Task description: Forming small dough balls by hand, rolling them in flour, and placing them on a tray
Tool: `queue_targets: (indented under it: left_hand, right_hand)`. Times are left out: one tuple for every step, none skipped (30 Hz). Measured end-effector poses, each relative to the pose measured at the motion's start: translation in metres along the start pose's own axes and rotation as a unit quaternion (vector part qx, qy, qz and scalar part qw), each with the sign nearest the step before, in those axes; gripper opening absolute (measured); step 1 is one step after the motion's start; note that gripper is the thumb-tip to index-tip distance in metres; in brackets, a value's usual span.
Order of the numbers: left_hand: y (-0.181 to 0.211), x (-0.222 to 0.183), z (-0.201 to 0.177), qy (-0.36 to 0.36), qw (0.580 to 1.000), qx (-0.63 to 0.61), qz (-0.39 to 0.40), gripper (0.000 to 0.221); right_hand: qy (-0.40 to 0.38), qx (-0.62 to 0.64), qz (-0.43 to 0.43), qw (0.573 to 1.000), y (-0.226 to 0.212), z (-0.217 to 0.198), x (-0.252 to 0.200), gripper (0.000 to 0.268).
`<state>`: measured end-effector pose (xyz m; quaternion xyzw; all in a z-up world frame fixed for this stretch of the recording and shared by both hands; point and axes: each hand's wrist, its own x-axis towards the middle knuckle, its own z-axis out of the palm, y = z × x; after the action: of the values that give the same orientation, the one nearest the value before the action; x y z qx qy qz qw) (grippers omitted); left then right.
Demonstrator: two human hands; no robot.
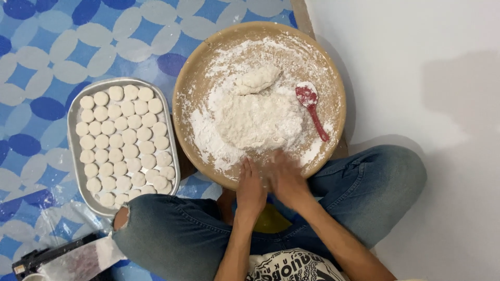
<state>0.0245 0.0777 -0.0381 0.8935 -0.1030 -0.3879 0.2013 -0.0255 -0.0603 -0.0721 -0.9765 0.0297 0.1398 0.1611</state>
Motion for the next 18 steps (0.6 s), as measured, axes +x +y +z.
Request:
queue_targets:
  left_hand:
    - [-0.004,0.006,0.010,0.020,1.000,-0.002,0.024,0.079]
    - [-0.008,0.013,0.020,0.039,0.998,-0.004,0.049,0.077]
    - [-0.004,0.009,0.015,0.039,0.998,-0.004,0.049,0.077]
    - [-0.001,0.005,0.011,0.043,0.998,0.008,0.049,0.078]
    - [0.002,-0.001,0.008,0.045,0.998,0.020,0.047,0.079]
    - [-0.001,-0.005,0.012,0.043,0.998,0.020,0.045,0.079]
    - [-0.001,-0.002,0.012,0.043,0.998,0.008,0.043,0.081]
    - [-0.002,0.001,0.011,0.042,0.998,-0.003,0.041,0.083]
    - [0.005,-0.005,0.001,0.042,0.998,-0.004,0.041,0.083]
    - [0.011,-0.011,-0.008,0.027,0.998,-0.011,0.049,0.083]
    - [0.016,-0.016,-0.016,0.011,0.998,-0.017,0.056,0.084]
    - [0.030,-0.023,-0.026,0.011,0.998,-0.018,0.056,0.084]
    - [0.044,-0.032,-0.035,-0.042,0.991,-0.069,0.108,0.086]
    - [0.058,-0.042,-0.044,-0.093,0.975,-0.119,0.161,0.088]
    - [0.055,-0.031,-0.029,-0.092,0.976,-0.119,0.160,0.088]
    - [0.052,-0.021,-0.014,-0.104,0.977,-0.060,0.178,0.091]
    - [0.049,-0.011,0.001,-0.117,0.974,-0.001,0.195,0.099]
    - [0.050,-0.008,-0.001,-0.117,0.974,-0.001,0.196,0.099]
  right_hand:
    - [-0.009,0.012,-0.063,0.998,-0.007,-0.003,-0.004,0.063]
    - [-0.017,0.023,-0.126,0.992,-0.014,-0.006,-0.007,0.063]
    - [-0.016,0.024,-0.126,0.992,-0.009,-0.002,-0.002,0.063]
    - [-0.010,0.051,-0.080,0.995,-0.003,0.002,0.004,0.063]
    - [-0.006,0.080,-0.033,0.996,0.001,0.008,0.006,0.064]
    - [-0.008,0.082,-0.033,0.996,-0.021,-0.023,-0.002,0.064]
    - [-0.045,0.212,-0.013,0.976,-0.040,-0.055,-0.003,0.060]
    - [-0.080,0.339,0.005,0.937,-0.059,-0.088,-0.005,0.057]
    - [-0.080,0.338,0.005,0.938,-0.054,-0.095,-0.005,0.057]
    - [-0.086,0.255,-0.041,0.962,-0.049,-0.100,-0.005,0.056]
    - [-0.091,0.170,-0.087,0.977,-0.044,-0.105,-0.006,0.056]
    - [-0.092,0.169,-0.087,0.977,-0.032,-0.095,-0.002,0.056]
    - [-0.107,0.142,-0.038,0.983,-0.020,-0.085,-0.002,0.052]
    - [-0.122,0.113,0.012,0.986,-0.008,-0.076,-0.002,0.050]
    - [-0.121,0.113,0.010,0.986,0.016,-0.050,0.001,0.050]
    - [-0.109,0.074,0.040,0.991,0.040,-0.025,0.004,0.053]
    - [-0.096,0.034,0.072,0.992,0.065,-0.001,0.005,0.056]
    - [-0.096,0.034,0.072,0.992,0.060,-0.011,0.004,0.056]
